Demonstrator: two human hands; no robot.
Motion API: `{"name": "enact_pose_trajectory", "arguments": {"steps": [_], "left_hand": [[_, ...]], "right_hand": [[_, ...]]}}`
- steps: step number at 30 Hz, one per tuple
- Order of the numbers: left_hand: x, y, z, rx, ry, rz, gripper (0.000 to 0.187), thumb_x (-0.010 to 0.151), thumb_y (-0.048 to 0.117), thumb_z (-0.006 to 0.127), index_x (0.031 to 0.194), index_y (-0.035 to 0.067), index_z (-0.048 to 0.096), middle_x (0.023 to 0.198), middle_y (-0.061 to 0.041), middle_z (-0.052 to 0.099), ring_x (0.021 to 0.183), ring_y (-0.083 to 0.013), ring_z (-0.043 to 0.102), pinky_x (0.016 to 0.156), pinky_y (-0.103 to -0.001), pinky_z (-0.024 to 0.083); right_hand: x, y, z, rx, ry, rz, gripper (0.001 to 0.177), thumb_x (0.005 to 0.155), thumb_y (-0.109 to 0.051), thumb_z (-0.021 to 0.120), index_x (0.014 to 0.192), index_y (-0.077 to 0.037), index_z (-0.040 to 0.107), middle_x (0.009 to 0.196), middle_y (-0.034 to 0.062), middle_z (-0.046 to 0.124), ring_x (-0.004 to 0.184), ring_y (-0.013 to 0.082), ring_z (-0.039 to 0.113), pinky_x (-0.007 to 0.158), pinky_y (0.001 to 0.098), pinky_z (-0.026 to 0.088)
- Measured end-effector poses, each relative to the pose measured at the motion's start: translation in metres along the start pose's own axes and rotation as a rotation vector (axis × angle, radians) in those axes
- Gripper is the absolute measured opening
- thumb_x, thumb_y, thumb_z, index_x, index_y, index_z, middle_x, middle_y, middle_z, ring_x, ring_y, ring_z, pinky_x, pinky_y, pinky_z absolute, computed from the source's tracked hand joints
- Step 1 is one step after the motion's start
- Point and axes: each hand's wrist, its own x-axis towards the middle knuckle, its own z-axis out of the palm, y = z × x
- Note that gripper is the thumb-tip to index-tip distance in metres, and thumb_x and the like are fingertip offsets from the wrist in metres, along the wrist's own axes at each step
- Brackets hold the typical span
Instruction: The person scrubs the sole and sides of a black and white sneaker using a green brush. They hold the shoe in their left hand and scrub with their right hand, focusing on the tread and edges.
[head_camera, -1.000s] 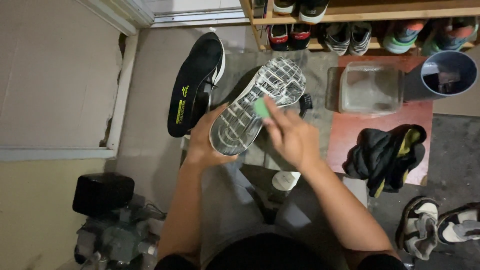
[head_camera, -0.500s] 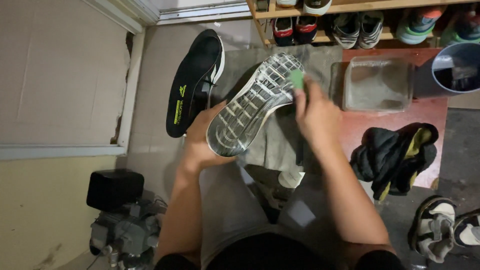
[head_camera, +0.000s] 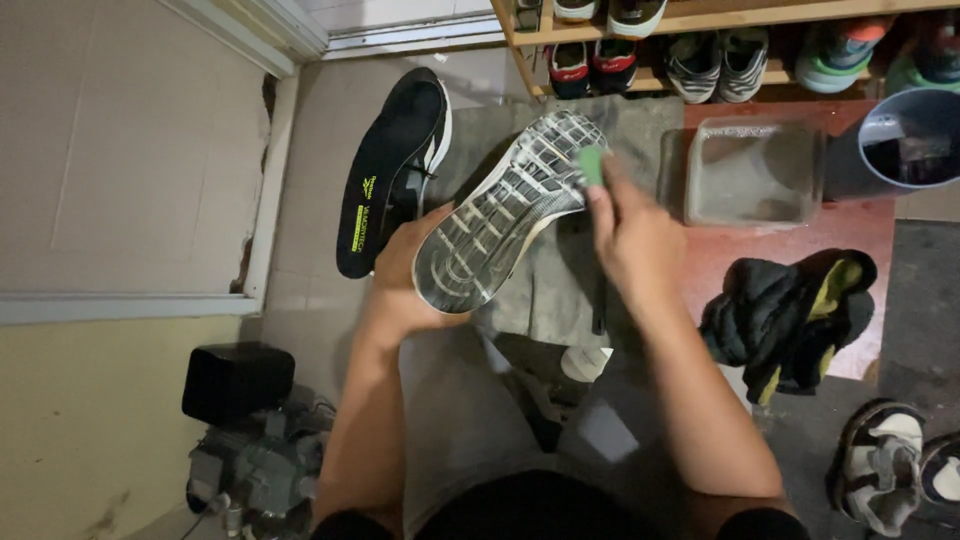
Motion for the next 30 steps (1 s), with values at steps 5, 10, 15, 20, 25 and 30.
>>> {"name": "enact_pose_trajectory", "arguments": {"steps": [5, 10, 15, 20, 25, 30], "left_hand": [[-0.006, -0.012, 0.010, 0.011, -0.027, -0.034, 0.102, 0.038, 0.022, 0.085, 0.135, 0.002, 0.062, 0.114, -0.022, 0.073, 0.108, -0.0436, 0.068, 0.103, -0.050, 0.051], [-0.012, -0.028, 0.024, 0.027, 0.050, -0.049, 0.118, 0.037, 0.027, 0.093, 0.146, 0.005, 0.054, 0.129, -0.021, 0.066, 0.122, -0.0425, 0.061, 0.109, -0.054, 0.045], [-0.012, -0.028, 0.023, -0.025, 0.046, -0.036, 0.119, 0.035, 0.021, 0.095, 0.145, 0.003, 0.053, 0.129, -0.025, 0.064, 0.123, -0.0473, 0.059, 0.109, -0.059, 0.044], [-0.014, -0.042, 0.036, -0.019, 0.120, -0.019, 0.127, 0.030, 0.023, 0.098, 0.148, 0.010, 0.052, 0.132, -0.019, 0.063, 0.126, -0.0428, 0.059, 0.110, -0.056, 0.044], [-0.018, -0.049, 0.039, -0.048, 0.185, 0.054, 0.123, 0.027, 0.022, 0.096, 0.144, 0.012, 0.058, 0.130, -0.016, 0.066, 0.122, -0.0361, 0.063, 0.109, -0.047, 0.048], [-0.010, -0.023, 0.037, -0.109, 0.095, -0.025, 0.116, 0.034, 0.019, 0.095, 0.143, 0.009, 0.057, 0.131, -0.021, 0.065, 0.124, -0.0409, 0.061, 0.111, -0.054, 0.045]], "right_hand": [[-0.012, -0.009, -0.002, 0.044, -0.060, -0.052, 0.047, 0.107, -0.046, 0.041, 0.152, -0.036, 0.049, 0.115, 0.0192, 0.071, 0.101, 0.0481, 0.068, 0.085, 0.0612, 0.054], [0.001, 0.006, 0.008, 0.004, 0.040, -0.036, 0.043, 0.109, -0.047, 0.041, 0.149, -0.040, 0.053, 0.104, 0.0157, 0.073, 0.093, 0.0453, 0.071, 0.080, 0.0597, 0.056], [-0.015, -0.010, 0.006, 0.032, 0.039, -0.076, 0.045, 0.106, -0.050, 0.044, 0.149, -0.039, 0.054, 0.101, 0.0165, 0.073, 0.091, 0.0466, 0.071, 0.078, 0.0602, 0.056], [-0.007, 0.007, 0.022, -0.024, 0.093, -0.090, 0.044, 0.108, -0.051, 0.044, 0.150, -0.042, 0.053, 0.097, 0.0137, 0.072, 0.086, 0.0439, 0.072, 0.076, 0.0582, 0.058], [-0.022, -0.010, 0.012, 0.045, 0.141, -0.158, 0.043, 0.105, -0.046, 0.052, 0.146, -0.035, 0.059, 0.089, 0.0158, 0.072, 0.083, 0.0447, 0.072, 0.070, 0.0590, 0.057], [-0.011, 0.014, 0.023, -0.084, 0.210, -0.187, 0.040, 0.103, -0.050, 0.055, 0.140, -0.038, 0.066, 0.089, 0.0094, 0.074, 0.082, 0.0353, 0.074, 0.069, 0.0505, 0.058]]}}
